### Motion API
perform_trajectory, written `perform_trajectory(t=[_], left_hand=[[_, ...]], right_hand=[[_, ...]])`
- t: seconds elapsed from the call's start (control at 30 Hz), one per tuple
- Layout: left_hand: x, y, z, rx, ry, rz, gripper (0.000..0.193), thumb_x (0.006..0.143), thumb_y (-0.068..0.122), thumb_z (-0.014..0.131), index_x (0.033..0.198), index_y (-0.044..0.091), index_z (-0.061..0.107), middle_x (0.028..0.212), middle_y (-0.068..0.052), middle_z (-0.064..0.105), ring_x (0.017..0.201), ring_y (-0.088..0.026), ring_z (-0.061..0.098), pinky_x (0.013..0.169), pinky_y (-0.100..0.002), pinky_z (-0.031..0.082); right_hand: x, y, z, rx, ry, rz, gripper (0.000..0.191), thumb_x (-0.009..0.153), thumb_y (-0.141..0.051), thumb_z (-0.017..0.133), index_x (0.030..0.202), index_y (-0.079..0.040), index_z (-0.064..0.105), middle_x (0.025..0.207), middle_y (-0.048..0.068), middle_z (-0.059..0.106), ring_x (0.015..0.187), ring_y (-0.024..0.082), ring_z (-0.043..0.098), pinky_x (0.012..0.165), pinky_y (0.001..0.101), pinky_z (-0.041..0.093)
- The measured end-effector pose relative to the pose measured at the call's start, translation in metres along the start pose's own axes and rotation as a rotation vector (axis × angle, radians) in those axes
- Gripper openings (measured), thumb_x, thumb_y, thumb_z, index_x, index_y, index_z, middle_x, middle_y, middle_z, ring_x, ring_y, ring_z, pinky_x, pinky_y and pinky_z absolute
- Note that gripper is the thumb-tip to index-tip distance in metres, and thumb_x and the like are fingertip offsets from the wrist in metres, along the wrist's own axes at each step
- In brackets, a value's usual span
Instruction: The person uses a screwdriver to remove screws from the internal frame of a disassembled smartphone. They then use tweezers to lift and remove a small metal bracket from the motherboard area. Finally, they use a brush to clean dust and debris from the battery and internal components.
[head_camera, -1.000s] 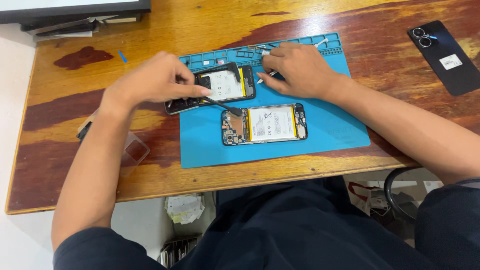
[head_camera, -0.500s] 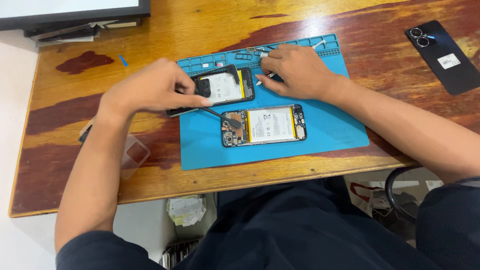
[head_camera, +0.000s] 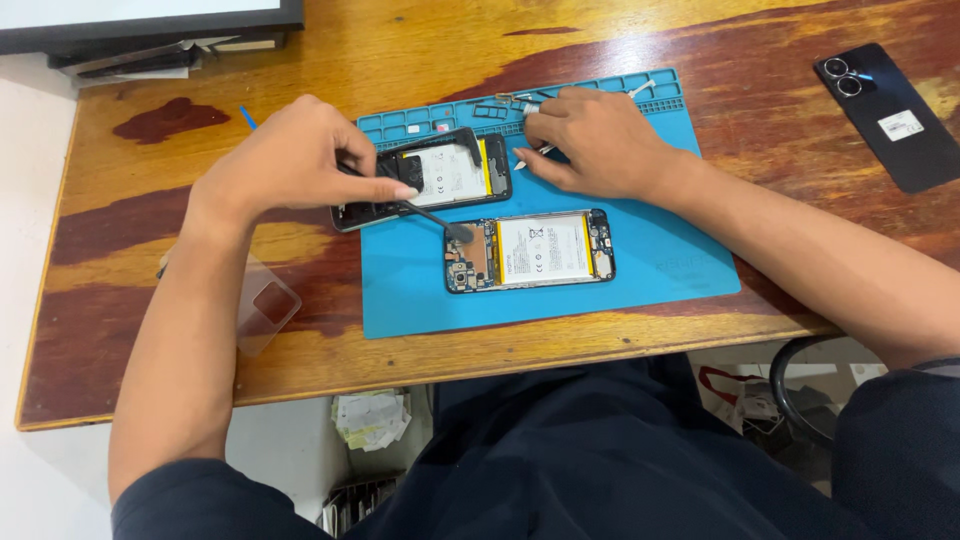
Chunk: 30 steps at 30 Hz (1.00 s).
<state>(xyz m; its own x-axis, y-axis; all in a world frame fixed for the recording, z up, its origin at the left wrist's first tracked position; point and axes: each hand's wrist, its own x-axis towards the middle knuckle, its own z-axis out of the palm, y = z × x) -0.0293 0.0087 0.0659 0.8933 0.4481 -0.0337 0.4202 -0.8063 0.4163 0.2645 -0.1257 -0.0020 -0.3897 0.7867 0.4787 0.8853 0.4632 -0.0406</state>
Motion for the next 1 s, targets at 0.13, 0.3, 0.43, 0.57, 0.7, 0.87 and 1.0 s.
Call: perform_trajectory(t=[0.13, 0.3, 0.43, 0.57, 0.7, 0.87, 1.0], left_hand=[[0.004, 0.000, 0.005, -0.005, -0.005, -0.016, 0.048, 0.079, 0.047, 0.084, 0.060, 0.005, 0.072, 0.048, -0.007, 0.060, 0.041, -0.018, 0.053, 0.045, -0.032, 0.043], [0.006, 0.014, 0.019, 0.009, -0.065, 0.085, 0.050, 0.075, 0.048, 0.087, 0.059, 0.003, 0.071, 0.047, -0.007, 0.059, 0.041, -0.019, 0.051, 0.044, -0.033, 0.040], [0.006, 0.018, 0.020, -0.029, -0.128, 0.144, 0.048, 0.072, 0.047, 0.087, 0.059, 0.004, 0.072, 0.047, -0.006, 0.060, 0.041, -0.017, 0.052, 0.043, -0.033, 0.039], [0.004, 0.011, 0.011, -0.008, -0.172, 0.036, 0.047, 0.070, 0.047, 0.088, 0.058, 0.004, 0.073, 0.046, -0.005, 0.061, 0.041, -0.016, 0.053, 0.044, -0.031, 0.040], [0.000, 0.003, -0.001, -0.025, -0.173, -0.117, 0.046, 0.068, 0.046, 0.089, 0.058, 0.003, 0.074, 0.048, -0.007, 0.062, 0.043, -0.017, 0.055, 0.044, -0.032, 0.040], [0.000, 0.007, 0.000, -0.049, -0.151, -0.034, 0.044, 0.065, 0.043, 0.091, 0.058, 0.003, 0.074, 0.048, -0.006, 0.063, 0.043, -0.017, 0.055, 0.044, -0.032, 0.041], [0.002, 0.009, 0.006, -0.066, -0.176, 0.080, 0.043, 0.065, 0.044, 0.090, 0.061, 0.004, 0.075, 0.048, -0.004, 0.063, 0.043, -0.015, 0.056, 0.044, -0.030, 0.042]], right_hand=[[0.000, 0.000, 0.000, 0.001, 0.007, 0.001, 0.027, 0.098, -0.032, 0.071, 0.085, -0.009, 0.065, 0.078, 0.008, 0.064, 0.078, 0.031, 0.065, 0.064, 0.0453, 0.051], [-0.001, -0.001, 0.001, 0.003, 0.022, -0.006, 0.025, 0.098, -0.031, 0.071, 0.088, -0.008, 0.066, 0.079, 0.008, 0.065, 0.078, 0.030, 0.065, 0.065, 0.0444, 0.051], [-0.001, 0.000, 0.002, 0.004, 0.010, 0.001, 0.026, 0.098, -0.031, 0.071, 0.087, -0.008, 0.066, 0.080, 0.008, 0.065, 0.079, 0.030, 0.065, 0.065, 0.0445, 0.052], [-0.002, 0.002, 0.004, -0.009, 0.001, 0.006, 0.027, 0.098, -0.032, 0.071, 0.086, -0.008, 0.065, 0.079, 0.008, 0.065, 0.078, 0.030, 0.065, 0.065, 0.0450, 0.051], [-0.003, 0.004, 0.006, 0.000, -0.014, 0.009, 0.028, 0.098, -0.032, 0.071, 0.086, -0.008, 0.065, 0.079, 0.008, 0.064, 0.078, 0.031, 0.065, 0.065, 0.0457, 0.051], [-0.005, 0.006, 0.008, 0.007, 0.000, 0.006, 0.027, 0.098, -0.032, 0.070, 0.086, -0.008, 0.065, 0.079, 0.008, 0.065, 0.079, 0.030, 0.065, 0.065, 0.0451, 0.052], [-0.006, 0.006, 0.009, 0.021, 0.003, 0.008, 0.027, 0.099, -0.031, 0.070, 0.087, -0.008, 0.066, 0.080, 0.008, 0.066, 0.079, 0.030, 0.066, 0.066, 0.0449, 0.052]])
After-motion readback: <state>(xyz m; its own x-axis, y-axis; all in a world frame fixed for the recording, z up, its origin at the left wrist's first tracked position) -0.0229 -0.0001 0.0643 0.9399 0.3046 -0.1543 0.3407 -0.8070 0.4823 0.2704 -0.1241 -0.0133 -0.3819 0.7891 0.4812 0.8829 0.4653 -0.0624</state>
